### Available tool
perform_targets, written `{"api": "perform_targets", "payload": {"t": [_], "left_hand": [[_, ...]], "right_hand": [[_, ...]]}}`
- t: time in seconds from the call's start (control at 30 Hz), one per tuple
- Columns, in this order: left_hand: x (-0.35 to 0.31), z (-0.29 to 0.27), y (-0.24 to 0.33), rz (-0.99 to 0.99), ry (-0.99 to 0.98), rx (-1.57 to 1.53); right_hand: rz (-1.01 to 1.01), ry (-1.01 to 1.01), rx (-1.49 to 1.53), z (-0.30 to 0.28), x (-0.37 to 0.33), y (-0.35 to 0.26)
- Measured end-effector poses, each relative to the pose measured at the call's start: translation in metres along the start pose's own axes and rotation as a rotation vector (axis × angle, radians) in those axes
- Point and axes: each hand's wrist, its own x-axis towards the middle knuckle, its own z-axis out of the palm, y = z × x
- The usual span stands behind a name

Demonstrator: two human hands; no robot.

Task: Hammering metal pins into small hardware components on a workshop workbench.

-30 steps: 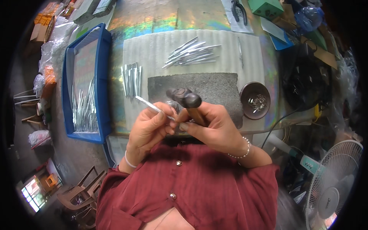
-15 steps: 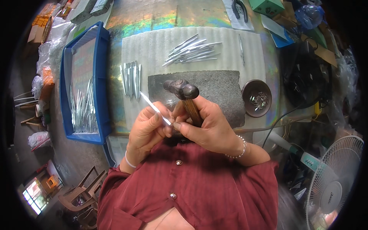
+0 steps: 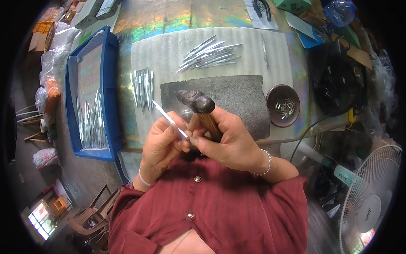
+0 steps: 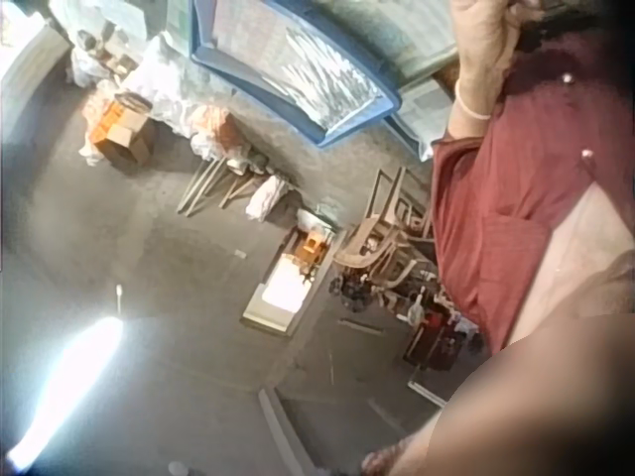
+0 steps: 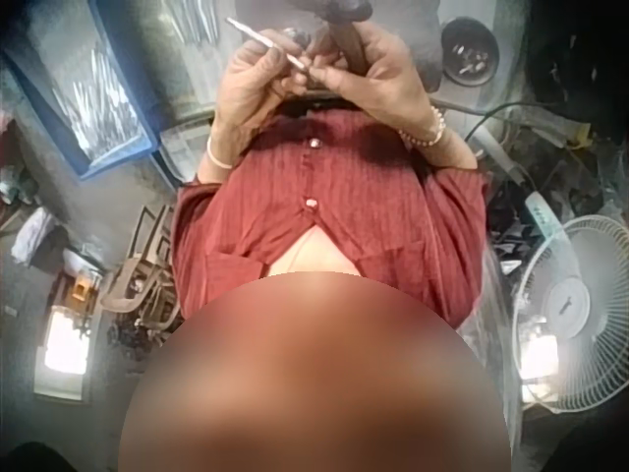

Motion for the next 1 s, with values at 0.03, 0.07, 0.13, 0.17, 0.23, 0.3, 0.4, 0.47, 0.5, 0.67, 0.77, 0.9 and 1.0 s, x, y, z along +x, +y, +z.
{"api": "perform_targets", "payload": {"t": [0.03,0.07,0.13,0.17,0.23,0.3,0.4,0.47,0.5,0.67,0.77,0.9,1.0], "left_hand": [[0.000,0.001,0.000,0.016,0.003,0.016],[-0.001,0.002,0.000,0.014,0.003,0.016],[-0.003,0.004,-0.001,0.098,0.065,0.191],[-0.004,0.004,-0.002,0.096,0.064,0.191],[-0.005,0.003,-0.004,0.267,0.053,0.543],[-0.007,0.003,-0.004,0.307,0.031,0.598],[-0.008,0.003,-0.004,0.259,0.019,0.412],[-0.006,0.003,-0.002,0.165,0.017,0.171],[-0.005,-0.001,0.000,0.177,0.062,0.131],[-0.003,-0.010,0.009,0.325,0.211,0.470],[-0.002,-0.012,0.009,0.364,0.269,0.702],[0.000,-0.009,0.008,0.367,0.253,0.918],[0.001,-0.006,0.004,0.382,0.246,0.967]], "right_hand": [[0.000,0.002,0.001,0.001,0.000,0.001],[0.002,0.020,0.023,0.001,-0.001,0.001],[0.003,0.040,0.045,0.003,-0.001,0.002],[-0.025,0.061,0.012,0.005,-0.001,0.002],[-0.052,0.084,-0.021,0.005,-0.001,0.005],[-0.069,0.067,-0.024,0.003,-0.002,0.011],[0.029,-0.002,0.164,0.002,0.002,0.003],[0.036,0.015,0.149,-0.005,0.002,0.003],[0.043,0.033,0.134,-0.008,0.002,0.003],[-0.143,0.180,-0.448,-0.022,0.004,0.015],[-0.045,0.223,-0.521,-0.021,0.003,0.016],[-0.004,0.219,-0.437,-0.026,0.006,0.028],[0.015,0.197,-0.392,-0.028,0.006,0.029]]}}
